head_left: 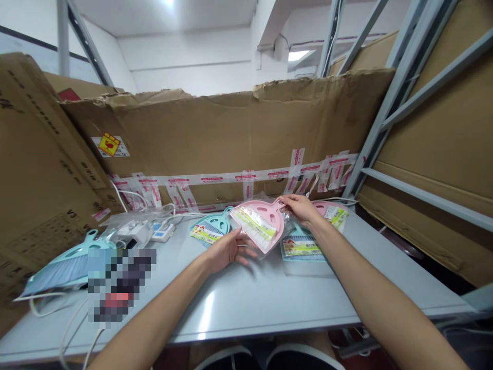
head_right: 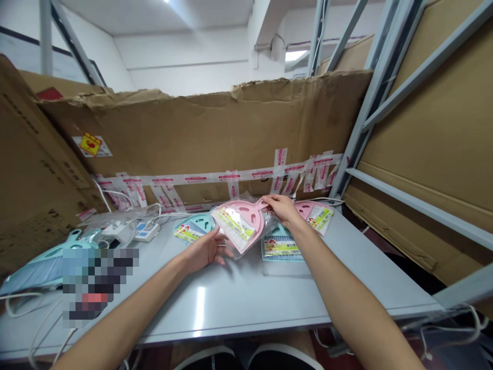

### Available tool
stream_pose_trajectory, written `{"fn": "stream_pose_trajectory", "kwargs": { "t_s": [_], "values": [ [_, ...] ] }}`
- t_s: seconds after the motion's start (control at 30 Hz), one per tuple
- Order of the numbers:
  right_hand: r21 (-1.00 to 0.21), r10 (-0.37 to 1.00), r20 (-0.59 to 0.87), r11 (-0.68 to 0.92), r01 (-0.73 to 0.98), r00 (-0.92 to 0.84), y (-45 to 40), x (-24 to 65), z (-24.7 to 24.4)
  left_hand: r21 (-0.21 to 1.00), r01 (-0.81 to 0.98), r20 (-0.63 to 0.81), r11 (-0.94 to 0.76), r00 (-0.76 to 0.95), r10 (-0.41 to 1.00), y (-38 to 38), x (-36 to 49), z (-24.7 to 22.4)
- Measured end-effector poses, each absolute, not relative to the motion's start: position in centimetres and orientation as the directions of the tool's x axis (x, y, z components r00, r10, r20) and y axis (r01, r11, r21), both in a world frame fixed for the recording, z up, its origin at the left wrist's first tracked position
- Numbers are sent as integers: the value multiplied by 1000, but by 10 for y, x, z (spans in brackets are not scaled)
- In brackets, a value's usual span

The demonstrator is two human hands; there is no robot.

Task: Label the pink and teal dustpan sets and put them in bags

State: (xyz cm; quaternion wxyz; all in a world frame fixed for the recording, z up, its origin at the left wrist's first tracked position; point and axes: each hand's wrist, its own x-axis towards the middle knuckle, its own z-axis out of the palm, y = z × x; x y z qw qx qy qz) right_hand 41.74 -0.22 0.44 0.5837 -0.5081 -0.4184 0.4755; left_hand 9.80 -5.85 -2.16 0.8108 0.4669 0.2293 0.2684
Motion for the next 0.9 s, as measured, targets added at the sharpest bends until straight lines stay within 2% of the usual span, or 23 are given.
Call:
{"fn": "stream_pose_trajectory", "kwargs": {
  "t_s": [0.13,0.4,0.73,0.8,0.9],
  "values": [
    [-986,981,-7,25,-163,193,-2,416,4,942,-211,-74,261,629,774,-59,102,-24],
    [-981,974,-26,19,-191,227,2,432,5,980,-150,-24,132,570,822,-56,99,-23],
    [-983,970,44,84,-163,238,6,437,4,978,2,-170,207,579,797,-51,97,-27],
    [-984,972,60,96,-151,226,6,438,3,972,-41,-179,232,512,840,-51,97,-23],
    [-987,981,54,80,-137,185,6,441,2,924,-238,-185,300,408,894,-48,94,-13]
  ]
}}
